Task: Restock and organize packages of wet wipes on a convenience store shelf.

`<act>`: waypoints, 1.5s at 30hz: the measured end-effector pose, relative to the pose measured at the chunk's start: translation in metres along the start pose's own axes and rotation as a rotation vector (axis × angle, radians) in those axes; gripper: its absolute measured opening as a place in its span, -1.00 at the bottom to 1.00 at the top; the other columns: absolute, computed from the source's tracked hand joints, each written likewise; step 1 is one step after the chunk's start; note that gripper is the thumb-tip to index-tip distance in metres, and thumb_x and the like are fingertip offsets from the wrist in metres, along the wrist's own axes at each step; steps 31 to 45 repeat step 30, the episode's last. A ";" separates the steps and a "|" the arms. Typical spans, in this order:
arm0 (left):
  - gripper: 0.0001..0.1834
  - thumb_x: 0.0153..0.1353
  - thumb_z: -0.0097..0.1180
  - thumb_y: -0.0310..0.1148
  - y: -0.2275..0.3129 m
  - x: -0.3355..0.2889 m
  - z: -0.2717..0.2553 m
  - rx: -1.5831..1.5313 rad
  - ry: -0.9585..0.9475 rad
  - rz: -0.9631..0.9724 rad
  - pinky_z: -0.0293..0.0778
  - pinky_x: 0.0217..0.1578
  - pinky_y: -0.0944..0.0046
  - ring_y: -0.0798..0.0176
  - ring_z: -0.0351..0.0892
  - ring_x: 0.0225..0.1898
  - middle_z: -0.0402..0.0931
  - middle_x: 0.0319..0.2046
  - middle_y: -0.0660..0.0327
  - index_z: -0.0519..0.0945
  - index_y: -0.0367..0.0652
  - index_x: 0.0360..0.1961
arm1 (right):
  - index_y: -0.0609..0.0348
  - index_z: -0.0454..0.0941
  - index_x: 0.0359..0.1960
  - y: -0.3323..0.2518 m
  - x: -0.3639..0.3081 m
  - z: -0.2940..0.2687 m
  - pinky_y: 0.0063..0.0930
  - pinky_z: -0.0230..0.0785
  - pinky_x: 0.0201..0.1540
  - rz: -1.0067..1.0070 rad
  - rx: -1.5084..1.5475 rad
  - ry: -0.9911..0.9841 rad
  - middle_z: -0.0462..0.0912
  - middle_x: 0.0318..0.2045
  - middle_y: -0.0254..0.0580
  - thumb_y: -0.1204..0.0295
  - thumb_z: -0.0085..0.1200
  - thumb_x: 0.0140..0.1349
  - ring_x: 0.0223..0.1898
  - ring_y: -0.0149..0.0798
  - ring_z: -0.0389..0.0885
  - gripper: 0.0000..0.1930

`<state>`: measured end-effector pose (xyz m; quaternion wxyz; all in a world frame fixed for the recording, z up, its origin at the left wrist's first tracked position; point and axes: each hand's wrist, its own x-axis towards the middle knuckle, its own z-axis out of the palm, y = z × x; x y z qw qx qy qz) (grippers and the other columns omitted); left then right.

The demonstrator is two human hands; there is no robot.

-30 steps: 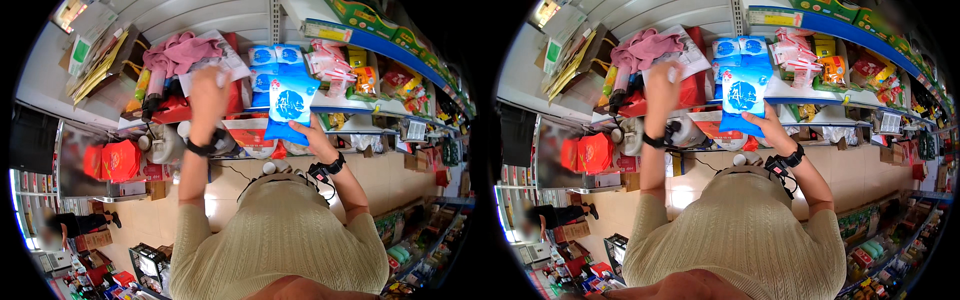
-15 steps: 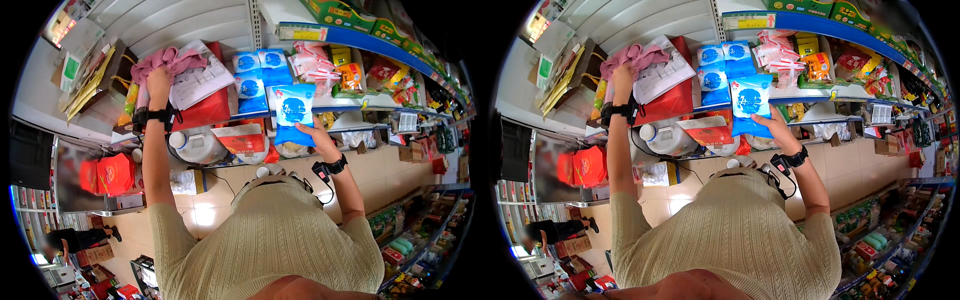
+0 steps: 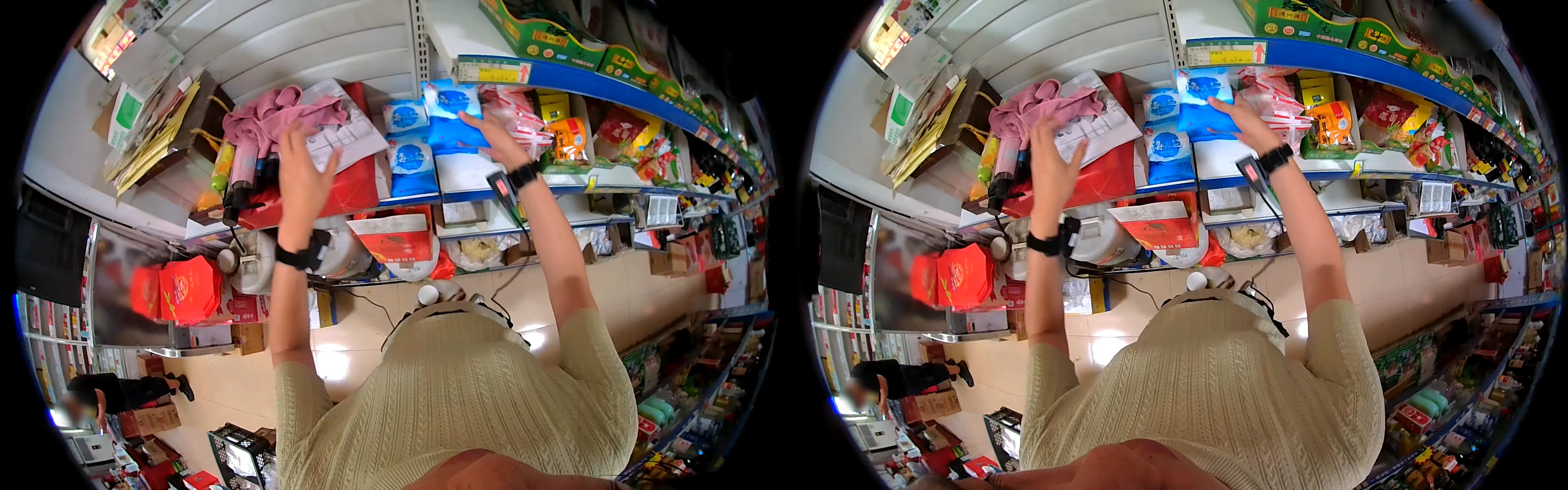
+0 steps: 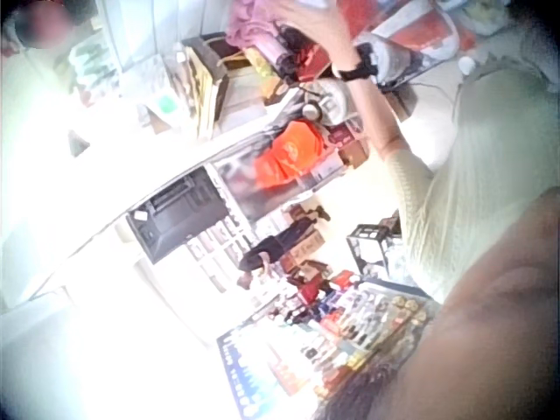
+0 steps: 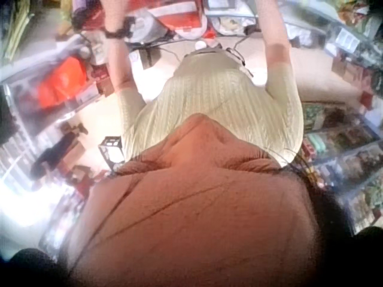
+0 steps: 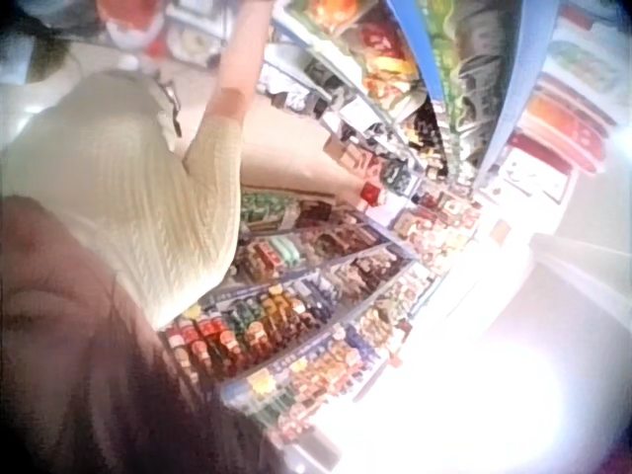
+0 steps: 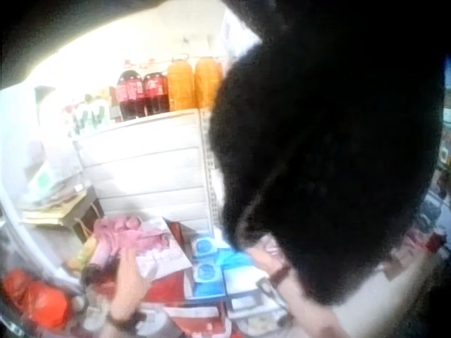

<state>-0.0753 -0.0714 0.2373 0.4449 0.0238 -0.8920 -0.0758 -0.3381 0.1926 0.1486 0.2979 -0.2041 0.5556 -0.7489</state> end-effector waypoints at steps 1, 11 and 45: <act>-0.52 0.10 0.34 -0.36 0.015 -0.009 -0.003 -0.180 -0.086 -0.127 0.37 0.10 0.00 -0.26 0.37 0.10 0.35 0.06 -0.15 0.40 -0.29 -0.03 | 0.17 0.29 0.16 0.003 0.019 -0.004 -0.32 0.64 -0.31 0.036 -0.018 0.040 0.56 -0.05 -0.15 0.38 0.20 0.28 -0.13 -0.26 0.63 -0.52; -0.60 0.15 0.28 -0.45 0.091 -0.105 0.002 -0.573 -0.278 -0.394 0.47 0.04 0.12 -0.10 0.45 0.09 0.34 0.12 -0.07 0.43 -0.29 -0.03 | 0.19 0.33 -0.05 0.081 0.037 -0.018 -0.23 0.72 -0.45 -0.071 -0.630 0.271 0.49 -0.10 0.09 0.72 -0.01 0.21 -0.23 0.06 0.69 -0.70; -0.58 0.24 0.21 -0.45 0.114 -0.141 0.029 -0.643 -0.541 -0.478 0.42 0.11 0.12 0.05 0.49 0.10 0.47 0.03 0.06 0.39 -0.27 0.08 | 0.21 0.51 -0.14 0.096 0.056 -0.026 -0.30 0.67 -0.49 -0.203 -0.603 0.577 0.58 -0.36 -0.15 0.76 0.01 0.12 -0.40 -0.18 0.68 -0.71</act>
